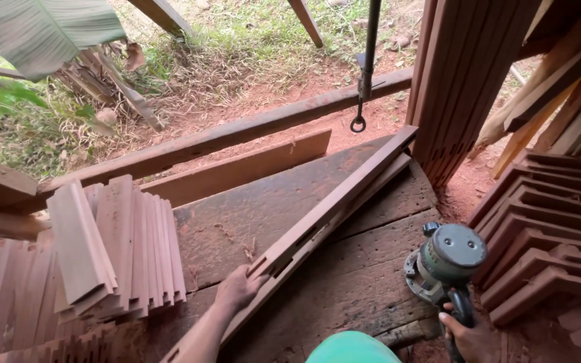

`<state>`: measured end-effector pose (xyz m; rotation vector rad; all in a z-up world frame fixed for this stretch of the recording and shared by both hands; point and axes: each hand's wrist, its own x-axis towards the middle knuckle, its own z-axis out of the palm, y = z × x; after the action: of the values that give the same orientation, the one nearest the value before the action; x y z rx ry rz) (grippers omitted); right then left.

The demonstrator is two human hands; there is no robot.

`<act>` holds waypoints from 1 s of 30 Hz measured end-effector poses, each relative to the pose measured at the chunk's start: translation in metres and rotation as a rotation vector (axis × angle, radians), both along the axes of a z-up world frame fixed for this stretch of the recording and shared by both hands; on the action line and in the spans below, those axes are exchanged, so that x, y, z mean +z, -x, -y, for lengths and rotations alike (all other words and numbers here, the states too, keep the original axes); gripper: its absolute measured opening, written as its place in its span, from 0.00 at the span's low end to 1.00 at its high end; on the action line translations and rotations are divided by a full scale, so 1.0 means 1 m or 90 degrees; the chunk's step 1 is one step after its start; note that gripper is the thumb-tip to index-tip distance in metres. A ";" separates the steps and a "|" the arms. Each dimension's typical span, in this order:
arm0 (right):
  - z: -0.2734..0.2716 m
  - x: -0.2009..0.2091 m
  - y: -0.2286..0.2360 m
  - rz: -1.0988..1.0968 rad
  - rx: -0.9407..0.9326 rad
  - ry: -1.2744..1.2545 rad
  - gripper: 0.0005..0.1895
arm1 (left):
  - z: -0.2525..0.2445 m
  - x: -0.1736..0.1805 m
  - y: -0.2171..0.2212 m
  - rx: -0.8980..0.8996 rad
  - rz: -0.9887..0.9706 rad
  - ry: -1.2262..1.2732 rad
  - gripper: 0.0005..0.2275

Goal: Using an electric wood router to shape and finish the edges of wooden furniture components.

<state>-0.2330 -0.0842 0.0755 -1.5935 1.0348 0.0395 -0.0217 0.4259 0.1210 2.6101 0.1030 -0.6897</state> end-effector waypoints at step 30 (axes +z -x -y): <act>0.010 0.012 0.008 0.046 0.029 -0.052 0.13 | 0.105 -0.141 0.137 -0.167 0.309 -0.077 0.28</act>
<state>-0.2412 -0.0939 0.0873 -1.5337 0.9299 0.0531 -0.1583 0.3206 -0.0200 2.8563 -0.3591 -0.1141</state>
